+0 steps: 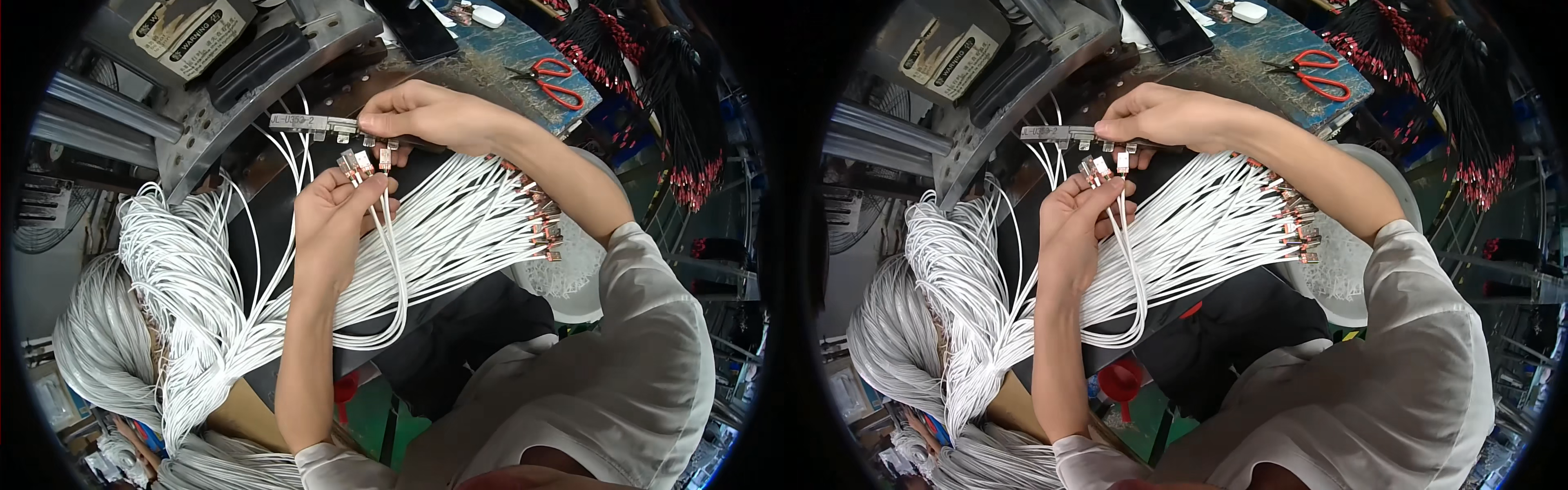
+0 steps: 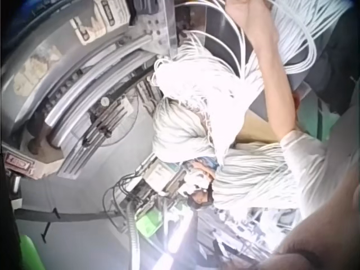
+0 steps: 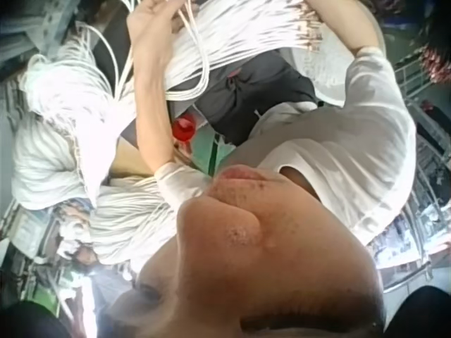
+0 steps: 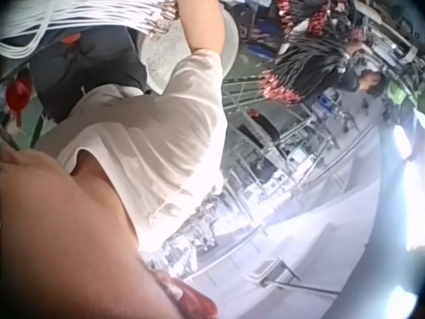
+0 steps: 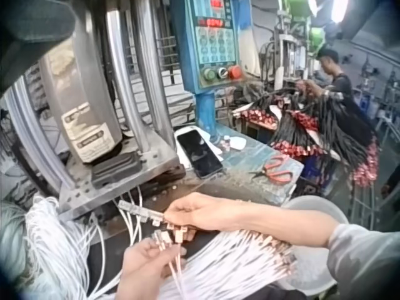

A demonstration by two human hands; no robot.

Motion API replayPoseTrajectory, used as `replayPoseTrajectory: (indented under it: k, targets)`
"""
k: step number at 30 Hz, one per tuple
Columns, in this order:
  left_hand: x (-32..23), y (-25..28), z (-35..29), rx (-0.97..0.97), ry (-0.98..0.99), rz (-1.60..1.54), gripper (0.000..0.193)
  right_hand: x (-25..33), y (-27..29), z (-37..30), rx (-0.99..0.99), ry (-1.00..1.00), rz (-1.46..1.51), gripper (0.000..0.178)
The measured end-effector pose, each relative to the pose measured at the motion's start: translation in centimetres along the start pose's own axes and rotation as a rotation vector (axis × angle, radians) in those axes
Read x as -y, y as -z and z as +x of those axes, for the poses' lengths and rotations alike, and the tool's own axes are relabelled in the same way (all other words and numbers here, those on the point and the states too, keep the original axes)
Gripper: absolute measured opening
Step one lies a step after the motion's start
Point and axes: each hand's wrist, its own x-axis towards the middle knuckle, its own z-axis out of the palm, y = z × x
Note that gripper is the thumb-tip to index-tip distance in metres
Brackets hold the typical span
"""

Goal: Manually inserting terminal ends of wire bundles into a processing machine.

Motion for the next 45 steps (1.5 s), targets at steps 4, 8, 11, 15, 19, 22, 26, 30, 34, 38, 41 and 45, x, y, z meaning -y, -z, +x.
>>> replayPoseTrajectory:
  k: [4,8,11,15,19,22,26,30,34,38,41,45]
  targets:
    - [-0.1,0.0,0.3,0.005,0.021,0.025,0.021,-0.5,-0.1,0.0,0.034,0.055,-0.080,0.034]
    - [0.1,0.1,0.1,0.014,0.016,0.032,0.020,0.3,-0.6,-0.5,0.065,0.010,-0.098,0.035]
    - [0.2,0.2,0.0,-0.006,-0.003,0.007,0.019,0.9,-0.7,-0.9,0.048,-0.046,-0.133,0.035]
    - [0.1,0.6,0.0,-0.027,0.025,0.066,0.018,0.5,-0.5,-0.8,-0.030,-0.017,-0.107,0.033]
    - [0.0,0.3,0.0,-0.029,0.013,0.039,0.018,-0.1,-0.3,-0.5,0.009,0.046,-0.200,0.031]
    - [-0.1,0.6,0.0,-0.037,0.000,0.022,0.020,0.3,-0.2,-0.5,0.017,0.012,-0.197,0.031]
    - [-0.1,0.8,-0.3,-0.084,0.023,0.071,0.023,0.5,0.5,-0.9,0.024,-0.010,-0.165,0.030]
    - [-0.5,0.6,-0.5,-0.045,0.019,0.087,0.023,0.7,0.5,-0.8,0.068,0.001,-0.231,0.029]
    - [-0.3,0.9,-0.5,-0.032,0.026,0.092,0.022,0.5,0.3,-0.8,-0.002,-0.019,-0.123,0.029]
    - [-0.1,0.8,-0.5,-0.032,0.019,0.057,0.021,0.6,0.4,-0.9,0.025,0.002,-0.148,0.029]
    - [0.1,0.8,-0.3,-0.034,-0.007,0.049,0.022,0.4,0.6,-0.6,0.047,0.006,-0.149,0.028]
    - [-0.1,0.8,-0.5,-0.032,-0.019,0.053,0.025,1.1,0.2,-1.3,0.002,0.030,-0.166,0.030]
